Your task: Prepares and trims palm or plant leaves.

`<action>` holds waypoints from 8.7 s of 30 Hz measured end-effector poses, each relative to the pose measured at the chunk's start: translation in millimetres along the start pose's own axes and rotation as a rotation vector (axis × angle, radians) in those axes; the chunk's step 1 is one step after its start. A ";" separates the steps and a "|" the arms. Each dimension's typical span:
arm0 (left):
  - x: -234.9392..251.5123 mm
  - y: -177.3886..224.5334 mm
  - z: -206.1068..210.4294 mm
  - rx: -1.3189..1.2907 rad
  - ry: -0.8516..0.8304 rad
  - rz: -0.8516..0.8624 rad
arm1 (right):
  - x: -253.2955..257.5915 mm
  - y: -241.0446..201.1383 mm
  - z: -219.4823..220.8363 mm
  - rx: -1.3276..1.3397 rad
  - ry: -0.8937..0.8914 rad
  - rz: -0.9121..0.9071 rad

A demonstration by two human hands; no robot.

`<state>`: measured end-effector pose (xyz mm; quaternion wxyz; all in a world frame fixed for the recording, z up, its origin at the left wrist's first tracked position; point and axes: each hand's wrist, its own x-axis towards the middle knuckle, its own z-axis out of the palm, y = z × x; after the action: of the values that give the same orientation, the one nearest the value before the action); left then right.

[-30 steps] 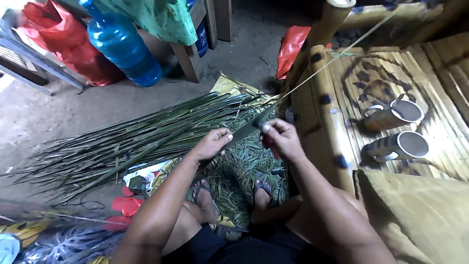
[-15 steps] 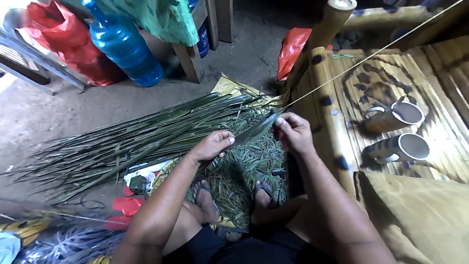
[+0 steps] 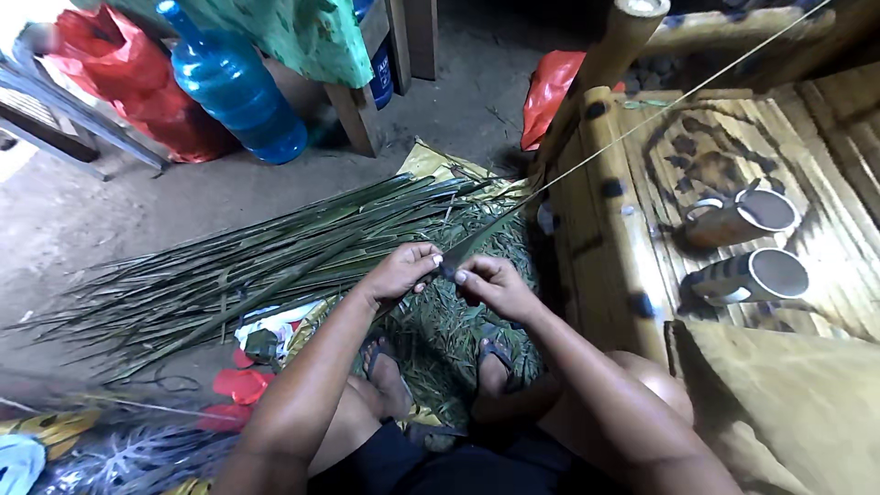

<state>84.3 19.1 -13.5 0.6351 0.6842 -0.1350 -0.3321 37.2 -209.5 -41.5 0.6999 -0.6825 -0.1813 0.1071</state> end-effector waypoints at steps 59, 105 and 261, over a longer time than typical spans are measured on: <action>1.1 -4.0 10.9 0.039 0.078 0.013 | 0.5 -9.5 -10.3 0.082 0.009 0.015; -2.5 -12.8 -13.1 -0.128 -0.272 -0.181 | 0.3 -14.6 -43.6 0.023 0.256 0.041; -20.3 -13.8 16.8 0.146 0.051 -0.115 | 2.2 -21.1 -48.8 0.051 0.325 0.197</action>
<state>55.5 20.5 -20.5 0.5669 0.7434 -0.1032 -0.3396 56.8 -254.3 -20.4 0.7233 -0.6872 0.0046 0.0677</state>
